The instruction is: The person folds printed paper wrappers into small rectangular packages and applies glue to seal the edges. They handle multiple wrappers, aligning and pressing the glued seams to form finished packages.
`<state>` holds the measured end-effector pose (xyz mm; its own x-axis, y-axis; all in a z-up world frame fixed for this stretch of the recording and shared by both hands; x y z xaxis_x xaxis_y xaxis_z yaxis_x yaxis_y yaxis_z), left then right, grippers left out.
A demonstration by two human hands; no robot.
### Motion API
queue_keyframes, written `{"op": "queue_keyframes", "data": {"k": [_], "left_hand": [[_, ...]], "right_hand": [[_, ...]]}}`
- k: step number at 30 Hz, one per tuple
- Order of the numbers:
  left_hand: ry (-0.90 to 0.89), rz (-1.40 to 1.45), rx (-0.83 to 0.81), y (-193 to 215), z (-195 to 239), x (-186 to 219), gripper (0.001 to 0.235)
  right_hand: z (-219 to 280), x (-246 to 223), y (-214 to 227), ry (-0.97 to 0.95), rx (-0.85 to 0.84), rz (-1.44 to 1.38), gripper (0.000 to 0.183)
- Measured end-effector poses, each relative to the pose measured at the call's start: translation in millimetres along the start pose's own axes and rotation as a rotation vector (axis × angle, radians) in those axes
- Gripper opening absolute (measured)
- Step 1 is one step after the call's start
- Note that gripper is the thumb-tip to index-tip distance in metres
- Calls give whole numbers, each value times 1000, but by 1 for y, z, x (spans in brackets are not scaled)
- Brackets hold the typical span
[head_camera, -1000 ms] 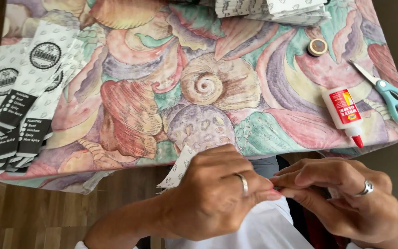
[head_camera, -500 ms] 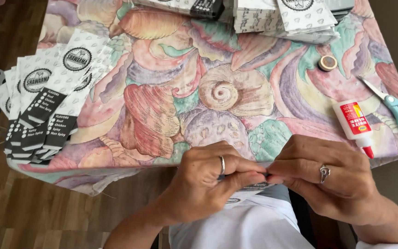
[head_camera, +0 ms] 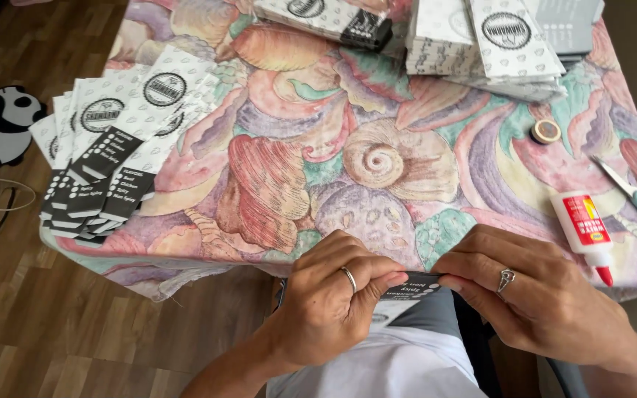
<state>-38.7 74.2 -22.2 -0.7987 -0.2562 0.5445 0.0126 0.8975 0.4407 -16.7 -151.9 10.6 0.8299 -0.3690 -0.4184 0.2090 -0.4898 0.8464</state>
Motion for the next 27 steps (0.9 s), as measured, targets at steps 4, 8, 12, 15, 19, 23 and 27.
{"op": "queue_keyframes", "data": {"k": [4,8,12,15,19,23,27], "left_hand": [[61,-27,74,12,7,-3,4],[76,-87,104,3,9,-3,9],[81,-5,91,-2,8,-3,11],[183,82,59,1,16,-8,17],[96,-21,129,4,16,-14,7],[182,45,223,27,19,-16,7],[231,45,222,28,24,-29,5]], "right_hand": [[5,8,3,-19,2,26,22],[-10,1,-6,-38,35,75,36],[-23,1,-20,-32,17,-35,26],[-29,1,-19,-81,69,-25,22],[-34,10,-25,-98,76,-31,21],[-31,25,-17,-169,97,-95,12],[-33,24,-5,-204,56,8,31]]}}
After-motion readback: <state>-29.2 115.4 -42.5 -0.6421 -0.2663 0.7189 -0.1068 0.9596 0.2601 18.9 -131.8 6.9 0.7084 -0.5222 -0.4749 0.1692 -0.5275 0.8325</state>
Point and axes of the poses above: each hand's wrist, its own z-axis away from the middle knuckle, its own y-axis out of the back of the hand, x = y × z, the point moved 1 cm from there along -z, towards the middle knuckle, and after that the axes turned 6 degrees about -x, right-handed, at the moved point
